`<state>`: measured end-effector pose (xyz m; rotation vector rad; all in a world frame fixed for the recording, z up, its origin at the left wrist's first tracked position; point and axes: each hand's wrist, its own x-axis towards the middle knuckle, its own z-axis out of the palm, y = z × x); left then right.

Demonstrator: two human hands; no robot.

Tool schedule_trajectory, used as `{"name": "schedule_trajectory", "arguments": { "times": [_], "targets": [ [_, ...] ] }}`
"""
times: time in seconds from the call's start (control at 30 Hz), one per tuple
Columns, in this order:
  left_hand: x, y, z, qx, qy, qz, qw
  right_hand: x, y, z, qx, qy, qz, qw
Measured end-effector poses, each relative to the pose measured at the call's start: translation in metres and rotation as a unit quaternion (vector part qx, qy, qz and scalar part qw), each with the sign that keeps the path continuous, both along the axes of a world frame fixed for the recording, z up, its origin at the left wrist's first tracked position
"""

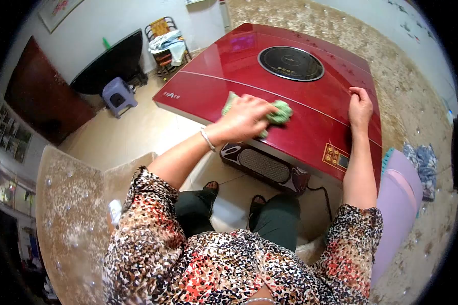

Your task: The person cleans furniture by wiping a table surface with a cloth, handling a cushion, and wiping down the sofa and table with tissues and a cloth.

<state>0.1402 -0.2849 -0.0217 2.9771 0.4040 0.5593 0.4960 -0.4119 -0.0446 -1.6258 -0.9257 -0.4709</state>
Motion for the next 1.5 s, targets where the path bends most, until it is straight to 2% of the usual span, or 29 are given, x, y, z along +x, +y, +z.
{"name": "schedule_trajectory", "arguments": {
  "times": [0.1,0.23,0.3,0.4,0.5,0.57,0.6,0.73,0.77,0.83,0.87,0.9,0.93,0.97,1.03,1.1,1.13,1.17,1.2,1.23,1.3,1.33,1.37,1.43,1.5],
  "targets": [
    [-0.052,0.058,-0.003,0.005,-0.033,0.157,0.987,0.001,0.003,-0.002,-0.017,0.023,0.015,0.999],
    [-0.121,0.137,-0.008,0.018,-0.041,0.342,0.939,0.004,0.003,-0.005,-0.035,0.019,0.021,0.999],
    [-0.141,0.169,-0.019,0.050,-0.099,0.368,0.923,0.004,0.004,-0.006,-0.024,0.013,0.014,1.000],
    [-0.134,0.180,-0.017,0.083,-0.047,0.416,0.904,-0.009,0.000,-0.006,-0.029,0.012,0.022,0.999],
    [-0.109,0.191,-0.016,0.099,-0.072,0.423,0.898,-0.019,0.005,-0.001,0.000,-0.014,0.061,0.998],
    [-0.080,0.207,-0.014,0.062,-0.029,0.431,0.900,-0.026,0.006,0.003,-0.014,-0.005,0.055,0.998],
    [-0.059,0.201,-0.010,0.055,-0.045,0.438,0.896,-0.030,0.007,0.005,-0.015,-0.014,0.063,0.998],
    [0.041,0.140,0.006,0.039,-0.045,0.333,0.941,-0.047,0.010,0.020,-0.036,-0.038,0.061,0.997],
    [0.090,0.132,-0.010,0.066,-0.011,0.289,0.955,-0.044,0.005,0.018,-0.041,-0.051,0.053,0.996],
    [0.105,0.104,-0.005,0.015,-0.034,0.228,0.973,-0.049,0.008,0.025,-0.059,-0.035,0.052,0.996],
    [0.132,0.069,-0.009,0.032,-0.033,0.137,0.989,-0.045,0.005,0.023,-0.059,-0.017,0.054,0.997],
    [0.143,0.049,-0.010,0.001,-0.049,0.076,0.996,-0.044,0.003,0.022,-0.055,0.000,0.060,0.997],
    [0.142,0.045,-0.009,-0.002,-0.046,0.061,0.997,-0.044,0.004,0.019,-0.047,-0.012,0.051,0.998],
    [0.151,0.010,-0.016,0.005,-0.070,-0.038,0.997,-0.040,0.000,0.014,-0.055,-0.009,0.046,0.997],
    [0.147,-0.014,-0.005,-0.012,-0.014,-0.057,0.998,-0.034,0.006,0.016,-0.045,-0.009,0.049,0.998],
    [0.130,-0.035,-0.003,-0.102,-0.030,-0.225,0.969,-0.030,0.006,0.014,-0.041,0.004,0.059,0.997],
    [0.127,-0.036,0.002,-0.080,-0.017,-0.231,0.970,-0.032,0.009,0.013,-0.041,0.037,0.115,0.992],
    [0.110,-0.039,0.002,-0.240,-0.073,-0.306,0.918,-0.034,0.008,0.013,-0.041,0.068,0.165,0.983],
    [0.102,-0.040,0.007,-0.236,-0.087,-0.306,0.918,-0.042,0.009,0.013,-0.033,0.078,0.231,0.969],
    [0.094,-0.037,0.009,-0.233,-0.101,-0.303,0.918,-0.039,0.010,0.013,-0.055,0.081,0.244,0.965],
    [0.048,-0.010,0.015,-0.147,-0.105,-0.139,0.974,-0.063,0.013,0.006,-0.110,0.031,0.336,0.935],
    [0.028,0.008,-0.013,-0.104,-0.111,-0.099,0.983,-0.075,0.009,-0.012,-0.170,0.006,0.336,0.926],
    [0.016,0.025,-0.014,-0.037,-0.135,-0.060,0.988,-0.080,0.010,0.004,-0.215,-0.044,0.333,0.917],
    [-0.006,0.028,-0.006,-0.013,-0.134,-0.026,0.991,-0.089,0.002,0.022,-0.278,-0.041,0.360,0.890],
    [-0.034,0.040,-0.021,0.027,-0.106,0.104,0.988,-0.109,-0.013,0.042,-0.357,-0.079,0.392,0.844]
  ]
}}
